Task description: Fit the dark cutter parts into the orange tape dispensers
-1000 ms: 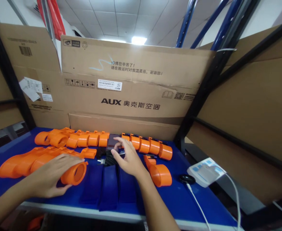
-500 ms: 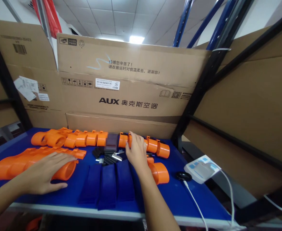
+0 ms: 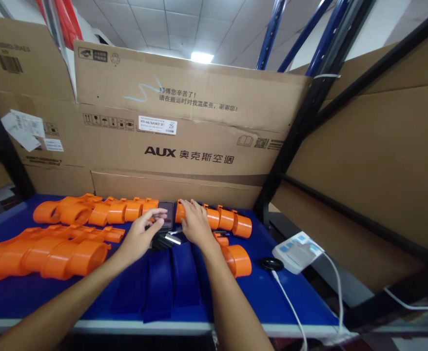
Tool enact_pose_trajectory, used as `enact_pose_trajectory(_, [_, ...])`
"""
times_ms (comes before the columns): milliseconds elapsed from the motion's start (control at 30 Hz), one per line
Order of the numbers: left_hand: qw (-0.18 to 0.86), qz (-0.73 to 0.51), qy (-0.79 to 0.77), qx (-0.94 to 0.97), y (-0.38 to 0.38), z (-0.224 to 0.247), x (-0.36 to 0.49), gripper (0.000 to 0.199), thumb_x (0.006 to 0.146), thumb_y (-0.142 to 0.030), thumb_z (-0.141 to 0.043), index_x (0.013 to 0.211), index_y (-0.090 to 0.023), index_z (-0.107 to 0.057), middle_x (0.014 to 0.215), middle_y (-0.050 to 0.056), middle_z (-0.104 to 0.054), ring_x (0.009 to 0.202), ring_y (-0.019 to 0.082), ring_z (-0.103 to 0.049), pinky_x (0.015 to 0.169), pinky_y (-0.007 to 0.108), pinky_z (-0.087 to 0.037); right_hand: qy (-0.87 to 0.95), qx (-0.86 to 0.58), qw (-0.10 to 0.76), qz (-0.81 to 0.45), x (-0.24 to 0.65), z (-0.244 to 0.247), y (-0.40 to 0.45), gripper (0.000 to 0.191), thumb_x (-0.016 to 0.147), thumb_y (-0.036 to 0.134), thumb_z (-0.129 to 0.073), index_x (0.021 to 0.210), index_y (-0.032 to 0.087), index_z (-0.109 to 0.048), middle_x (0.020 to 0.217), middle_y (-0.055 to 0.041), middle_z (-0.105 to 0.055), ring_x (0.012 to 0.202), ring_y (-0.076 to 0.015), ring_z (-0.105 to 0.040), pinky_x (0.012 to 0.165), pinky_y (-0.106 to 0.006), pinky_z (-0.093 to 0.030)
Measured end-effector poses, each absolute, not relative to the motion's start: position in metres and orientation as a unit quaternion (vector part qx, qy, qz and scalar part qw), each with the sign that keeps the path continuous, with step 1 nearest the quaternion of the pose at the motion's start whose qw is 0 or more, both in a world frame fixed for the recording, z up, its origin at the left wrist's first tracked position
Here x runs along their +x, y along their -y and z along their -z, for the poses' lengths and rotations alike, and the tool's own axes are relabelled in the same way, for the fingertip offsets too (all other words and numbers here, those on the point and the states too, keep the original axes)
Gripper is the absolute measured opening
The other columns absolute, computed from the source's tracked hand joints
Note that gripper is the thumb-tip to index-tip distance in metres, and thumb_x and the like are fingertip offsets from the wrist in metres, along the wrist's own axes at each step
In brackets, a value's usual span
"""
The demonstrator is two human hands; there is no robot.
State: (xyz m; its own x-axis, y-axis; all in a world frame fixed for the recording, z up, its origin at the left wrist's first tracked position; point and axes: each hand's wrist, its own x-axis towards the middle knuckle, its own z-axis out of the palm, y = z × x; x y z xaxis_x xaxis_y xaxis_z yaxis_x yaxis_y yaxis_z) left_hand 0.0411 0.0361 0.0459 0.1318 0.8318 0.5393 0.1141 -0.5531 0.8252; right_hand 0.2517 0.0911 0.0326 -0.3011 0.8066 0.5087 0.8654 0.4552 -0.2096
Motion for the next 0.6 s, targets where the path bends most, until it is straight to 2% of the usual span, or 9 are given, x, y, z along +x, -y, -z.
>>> enact_pose_trajectory(167, [0.403,-0.635,-0.342,0.563,-0.059,-0.034,0.047,0.026,0.086,-0.040,-0.069,0.105,-0.023,-0.072,0.102,0.007,-0.072,0.101,0.024,-0.066,0.092,0.036,-0.049,0.821,-0.513,0.249,0.034,0.252,-0.032,-0.099,0.076,0.084,0.009,-0.051,0.156,0.023,-0.034,0.155,-0.0102,-0.047,0.151,-0.0298,-0.027,0.119,-0.055,-0.028])
enact_pose_trajectory(333, [0.423,-0.641,-0.337,0.545,-0.057,-0.034,0.040,0.027,0.084,-0.041,-0.071,0.102,-0.022,-0.072,0.098,0.006,-0.072,0.094,0.023,-0.066,0.082,0.032,-0.050,0.820,-0.522,0.227,0.059,0.251,-0.035,-0.105,0.078,0.082,0.011,-0.060,0.155,0.022,-0.035,0.155,-0.0116,-0.047,0.152,-0.0313,-0.025,0.122,-0.056,-0.020])
enact_pose_trajectory(600, [0.429,-0.654,-0.327,0.531,-0.061,-0.033,0.037,0.026,0.083,-0.042,-0.070,0.099,-0.022,-0.071,0.095,0.006,-0.073,0.093,0.023,-0.067,0.082,0.033,-0.049,0.823,-0.513,0.234,0.075,0.253,-0.036,-0.105,0.069,0.081,0.014,-0.065,0.147,0.021,-0.043,0.141,-0.0148,-0.059,0.137,-0.0299,-0.046,0.121,-0.057,-0.020])
